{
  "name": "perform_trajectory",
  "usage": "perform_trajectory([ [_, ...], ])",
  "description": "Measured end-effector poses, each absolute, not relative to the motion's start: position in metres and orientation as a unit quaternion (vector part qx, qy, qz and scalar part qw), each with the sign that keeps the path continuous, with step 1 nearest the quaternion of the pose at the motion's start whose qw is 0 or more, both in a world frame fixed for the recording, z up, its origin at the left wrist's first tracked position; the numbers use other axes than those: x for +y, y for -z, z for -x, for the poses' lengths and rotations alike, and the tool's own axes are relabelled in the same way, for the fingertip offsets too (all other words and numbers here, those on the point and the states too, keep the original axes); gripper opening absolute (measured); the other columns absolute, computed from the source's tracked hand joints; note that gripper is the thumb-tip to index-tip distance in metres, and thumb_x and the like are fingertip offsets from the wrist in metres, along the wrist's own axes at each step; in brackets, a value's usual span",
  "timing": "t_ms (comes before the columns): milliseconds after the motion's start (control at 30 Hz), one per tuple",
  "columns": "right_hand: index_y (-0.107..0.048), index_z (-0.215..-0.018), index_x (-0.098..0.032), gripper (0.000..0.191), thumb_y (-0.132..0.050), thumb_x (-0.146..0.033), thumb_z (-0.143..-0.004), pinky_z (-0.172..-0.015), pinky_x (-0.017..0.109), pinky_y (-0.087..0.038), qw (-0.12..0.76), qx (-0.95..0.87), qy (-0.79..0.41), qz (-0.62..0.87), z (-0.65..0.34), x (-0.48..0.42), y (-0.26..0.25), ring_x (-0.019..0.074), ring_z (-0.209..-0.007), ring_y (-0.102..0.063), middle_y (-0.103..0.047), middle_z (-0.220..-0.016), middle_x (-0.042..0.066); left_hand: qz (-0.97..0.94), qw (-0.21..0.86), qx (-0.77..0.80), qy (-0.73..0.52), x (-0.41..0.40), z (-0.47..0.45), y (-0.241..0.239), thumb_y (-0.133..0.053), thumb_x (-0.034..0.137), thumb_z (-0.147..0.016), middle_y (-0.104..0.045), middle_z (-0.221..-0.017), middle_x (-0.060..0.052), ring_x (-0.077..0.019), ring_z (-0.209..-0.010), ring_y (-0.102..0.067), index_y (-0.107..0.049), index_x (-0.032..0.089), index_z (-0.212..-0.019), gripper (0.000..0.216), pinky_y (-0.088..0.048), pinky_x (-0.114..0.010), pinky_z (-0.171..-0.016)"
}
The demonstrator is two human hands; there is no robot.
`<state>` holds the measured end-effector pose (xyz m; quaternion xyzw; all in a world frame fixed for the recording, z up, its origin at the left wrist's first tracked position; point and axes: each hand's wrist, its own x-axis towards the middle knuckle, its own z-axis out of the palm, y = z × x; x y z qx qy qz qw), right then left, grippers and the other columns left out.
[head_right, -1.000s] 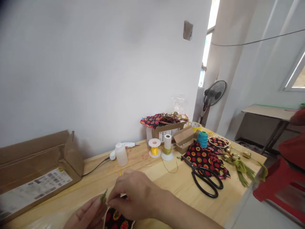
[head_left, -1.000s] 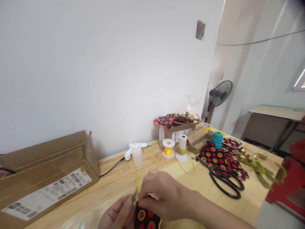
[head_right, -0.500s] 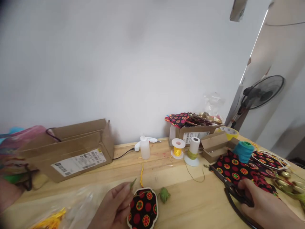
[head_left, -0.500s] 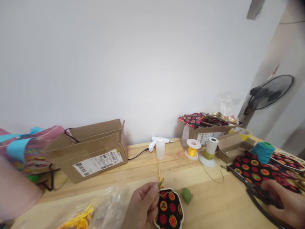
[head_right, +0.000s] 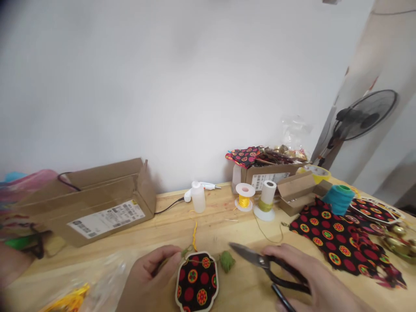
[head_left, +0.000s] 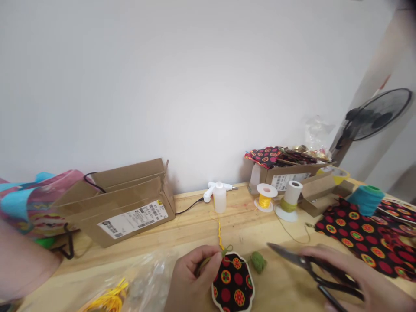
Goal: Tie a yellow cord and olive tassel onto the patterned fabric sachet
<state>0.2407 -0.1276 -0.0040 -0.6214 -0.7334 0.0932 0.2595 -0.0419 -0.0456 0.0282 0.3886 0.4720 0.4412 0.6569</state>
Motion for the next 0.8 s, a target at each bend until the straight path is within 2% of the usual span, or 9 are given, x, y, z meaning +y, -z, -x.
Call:
perform_trajectory([
  [100, -0.043, -0.114, -0.028, 0.056, -0.066, -0.029, -0.062, -0.082, 0.029, -0.047, 0.216, -0.791, -0.095, 0.565, -0.209, -0.114, -0.029, 0.0226, -0.098, -0.054, -0.055, -0.112, 0.004, -0.441, 0.637, 0.473, -0.420, -0.046, 0.044, -0.025, -0.069, 0.038, -0.056, -0.062, -0.053, -0.001, -0.0108, -0.049, -0.051, -0.064, 0.014, -0.062, 0.025, -0.040, -0.018, -0.046],
  [167, -0.045, -0.112, -0.029, 0.059, -0.069, -0.028, -0.059, -0.076, 0.028, -0.048, 0.185, -0.808, -0.109, 0.549, -0.191, -0.108, -0.049, 0.0218, -0.094, -0.055, -0.057, -0.108, 0.003, -0.478, 0.618, 0.474, -0.407, -0.046, 0.046, -0.024, -0.066, 0.038, -0.060, -0.063, -0.055, -0.001, -0.0111, -0.050, -0.051, -0.064, 0.015, -0.064, 0.023, -0.041, -0.018, -0.047],
  [267, -0.052, -0.100, -0.031, 0.053, -0.074, -0.031, -0.052, -0.068, 0.027, -0.047, 0.157, -0.802, -0.139, 0.559, -0.170, -0.100, -0.071, 0.0194, -0.081, -0.057, -0.059, -0.092, -0.001, -0.532, 0.572, 0.468, -0.413, -0.046, 0.047, -0.022, -0.063, 0.036, -0.064, -0.063, -0.058, -0.001, -0.0116, -0.052, -0.052, -0.064, 0.016, -0.063, 0.020, -0.042, -0.019, -0.051],
  [333, -0.054, -0.094, -0.032, 0.046, -0.073, -0.032, -0.052, -0.065, 0.027, -0.044, 0.140, -0.799, -0.147, 0.567, -0.160, -0.095, -0.080, 0.0177, -0.075, -0.056, -0.058, -0.084, -0.004, -0.566, 0.536, 0.459, -0.426, -0.046, 0.046, -0.022, -0.062, 0.034, -0.065, -0.063, -0.059, -0.002, -0.0129, -0.056, -0.053, -0.064, 0.016, -0.062, 0.018, -0.042, -0.020, -0.054],
  [433, -0.057, -0.091, -0.032, 0.039, -0.071, -0.029, -0.055, -0.059, 0.025, -0.040, 0.108, -0.800, -0.138, 0.574, -0.152, -0.090, -0.087, 0.0167, -0.069, -0.055, -0.057, -0.077, -0.005, -0.599, 0.489, 0.457, -0.440, -0.046, 0.045, -0.023, -0.062, 0.031, -0.065, -0.061, -0.059, -0.001, -0.0134, -0.059, -0.053, -0.064, 0.017, -0.059, 0.015, -0.041, -0.018, -0.054],
  [633, -0.058, -0.095, -0.032, 0.041, -0.070, -0.032, -0.056, -0.054, 0.023, -0.035, 0.089, -0.804, -0.119, 0.576, -0.147, -0.089, -0.088, 0.0179, -0.069, -0.055, -0.057, -0.075, -0.003, -0.619, 0.463, 0.452, -0.445, -0.046, 0.044, -0.024, -0.060, 0.029, -0.067, -0.059, -0.059, 0.000, -0.0121, -0.057, -0.052, -0.064, 0.018, -0.059, 0.014, -0.041, -0.017, -0.052],
  [800, -0.060, -0.078, -0.025, 0.021, -0.067, -0.028, -0.059, -0.049, 0.022, -0.031, 0.070, -0.824, -0.097, 0.553, -0.145, -0.085, -0.086, 0.0159, -0.062, -0.056, -0.059, -0.070, -0.002, -0.613, 0.474, 0.456, -0.438, -0.046, 0.043, -0.024, -0.061, 0.031, -0.065, -0.060, -0.060, -0.001, -0.0130, -0.057, -0.053, -0.065, 0.017, -0.060, 0.015, -0.040, -0.018, -0.049],
])
